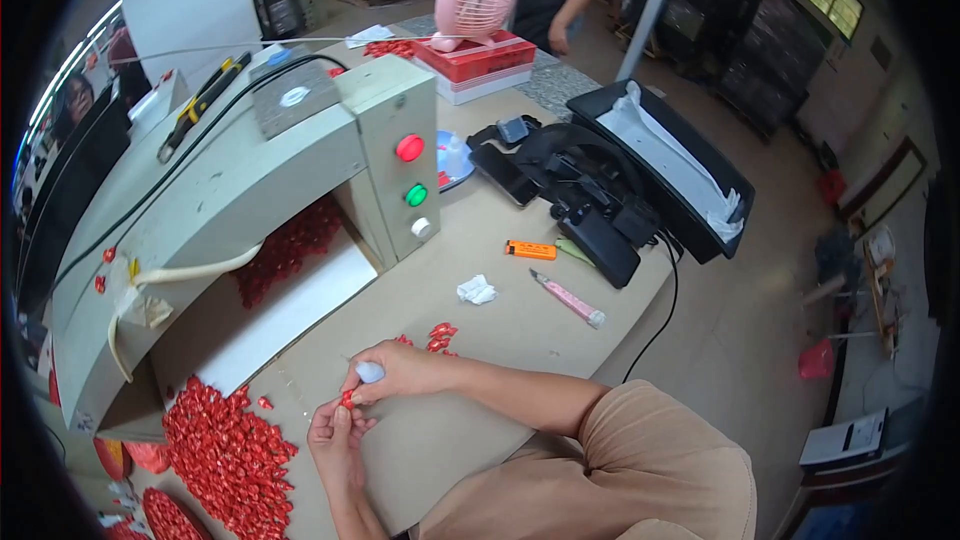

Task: The person applies glue from a bottle to small red toy components, then assembles them by hand.

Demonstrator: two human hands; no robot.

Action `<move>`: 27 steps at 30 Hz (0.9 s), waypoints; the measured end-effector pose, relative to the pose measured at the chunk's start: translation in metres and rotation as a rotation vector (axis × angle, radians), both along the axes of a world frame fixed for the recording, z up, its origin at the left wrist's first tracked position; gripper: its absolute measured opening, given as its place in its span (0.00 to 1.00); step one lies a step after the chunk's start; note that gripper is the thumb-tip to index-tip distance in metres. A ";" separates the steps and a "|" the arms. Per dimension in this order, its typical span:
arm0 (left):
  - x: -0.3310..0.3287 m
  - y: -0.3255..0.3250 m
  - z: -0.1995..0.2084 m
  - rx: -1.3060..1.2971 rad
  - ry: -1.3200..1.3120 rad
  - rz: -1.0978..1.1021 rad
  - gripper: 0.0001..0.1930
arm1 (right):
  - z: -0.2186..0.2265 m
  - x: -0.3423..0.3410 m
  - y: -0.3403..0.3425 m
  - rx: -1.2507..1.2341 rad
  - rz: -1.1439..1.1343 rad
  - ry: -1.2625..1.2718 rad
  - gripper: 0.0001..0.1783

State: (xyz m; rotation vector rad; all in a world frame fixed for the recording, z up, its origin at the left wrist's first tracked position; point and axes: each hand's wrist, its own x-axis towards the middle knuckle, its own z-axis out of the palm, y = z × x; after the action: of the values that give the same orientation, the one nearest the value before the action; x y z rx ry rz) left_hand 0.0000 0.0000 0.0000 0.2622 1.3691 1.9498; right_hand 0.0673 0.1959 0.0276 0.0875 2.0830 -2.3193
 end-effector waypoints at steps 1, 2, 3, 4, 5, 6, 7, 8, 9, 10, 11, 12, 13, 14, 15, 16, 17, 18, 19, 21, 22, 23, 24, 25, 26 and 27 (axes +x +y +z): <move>-0.004 -0.002 0.002 -0.006 0.000 0.021 0.08 | 0.004 -0.002 -0.003 -0.018 -0.013 -0.010 0.11; -0.009 -0.003 0.004 -0.011 0.001 0.042 0.08 | 0.006 -0.004 -0.006 -0.037 -0.026 -0.018 0.10; -0.003 0.000 0.004 -0.003 0.006 0.031 0.08 | 0.008 0.001 -0.003 -0.029 -0.037 -0.013 0.10; 0.004 0.002 0.005 0.002 0.001 0.047 0.08 | 0.010 0.007 0.000 -0.064 -0.022 -0.033 0.10; 0.010 0.006 0.005 0.007 -0.004 0.063 0.08 | 0.010 0.012 0.003 -0.100 -0.007 -0.053 0.10; 0.009 0.007 0.007 0.008 0.009 0.049 0.08 | 0.011 0.012 0.003 -0.088 -0.013 -0.043 0.11; 0.009 0.008 0.008 0.008 0.006 0.051 0.07 | 0.013 0.013 0.005 -0.087 -0.026 -0.030 0.11; 0.008 0.009 0.010 0.008 0.002 0.054 0.08 | 0.015 0.014 0.007 -0.018 -0.022 -0.028 0.12; 0.008 0.009 0.010 0.013 0.013 0.043 0.08 | 0.019 0.015 0.009 0.055 -0.018 -0.027 0.13; 0.006 0.008 0.009 0.018 0.029 0.064 0.08 | 0.021 0.017 0.011 0.060 -0.029 -0.017 0.13; 0.005 0.008 0.007 0.024 0.045 0.084 0.08 | 0.024 0.019 0.012 0.142 -0.080 0.037 0.13; 0.004 0.006 0.004 0.034 0.055 0.074 0.08 | 0.027 0.021 0.013 0.227 -0.132 0.090 0.14; 0.003 0.004 0.000 -0.074 0.181 0.132 0.06 | 0.032 0.022 0.012 0.237 -0.138 0.102 0.14; 0.000 0.005 -0.002 -0.180 0.306 0.192 0.06 | 0.038 0.023 0.010 0.232 -0.146 0.139 0.14; 0.007 0.013 0.007 -0.164 0.316 0.168 0.06 | 0.039 0.026 0.011 0.229 -0.172 0.172 0.14; 0.023 0.015 0.025 -0.294 0.416 0.091 0.08 | 0.034 0.025 0.009 0.237 -0.177 0.255 0.14; 0.031 0.020 0.034 -0.423 0.518 0.014 0.12 | 0.030 0.026 0.008 0.249 -0.197 0.264 0.14; 0.031 0.015 0.025 -0.436 0.605 -0.005 0.11 | 0.033 0.025 0.002 0.249 -0.213 0.361 0.14; 0.032 0.017 0.024 -0.424 0.617 -0.010 0.11 | 0.038 0.027 0.001 0.250 -0.237 0.452 0.14; 0.039 0.025 0.030 -0.489 0.941 -0.184 0.13 | 0.045 0.032 0.002 0.243 -0.239 0.444 0.14; 0.048 0.034 0.042 -0.515 0.932 -0.200 0.14 | 0.045 0.033 0.002 0.210 -0.232 0.466 0.13; 0.049 0.039 0.040 -0.508 0.945 -0.204 0.14 | 0.047 0.034 0.003 0.176 -0.224 0.488 0.13; 0.051 0.040 0.037 -0.470 0.933 -0.253 0.15 | 0.051 0.035 0.002 0.159 -0.217 0.489 0.11; 0.052 0.042 0.035 -0.434 0.920 -0.300 0.16 | 0.052 0.036 0.002 0.159 -0.220 0.500 0.11; 0.053 0.046 0.033 -0.414 0.960 -0.332 0.17 | 0.053 0.037 0.003 0.175 -0.234 0.539 0.11; 0.054 0.049 0.035 -0.425 0.969 -0.322 0.17 | 0.055 0.036 0.002 0.186 -0.240 0.578 0.11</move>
State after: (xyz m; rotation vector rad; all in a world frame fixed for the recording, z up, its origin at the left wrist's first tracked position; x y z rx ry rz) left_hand 0.0544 0.0494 0.0351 1.2386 2.1157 1.2148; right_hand 0.1037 0.1982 0.0825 -0.4013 2.6810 -2.4975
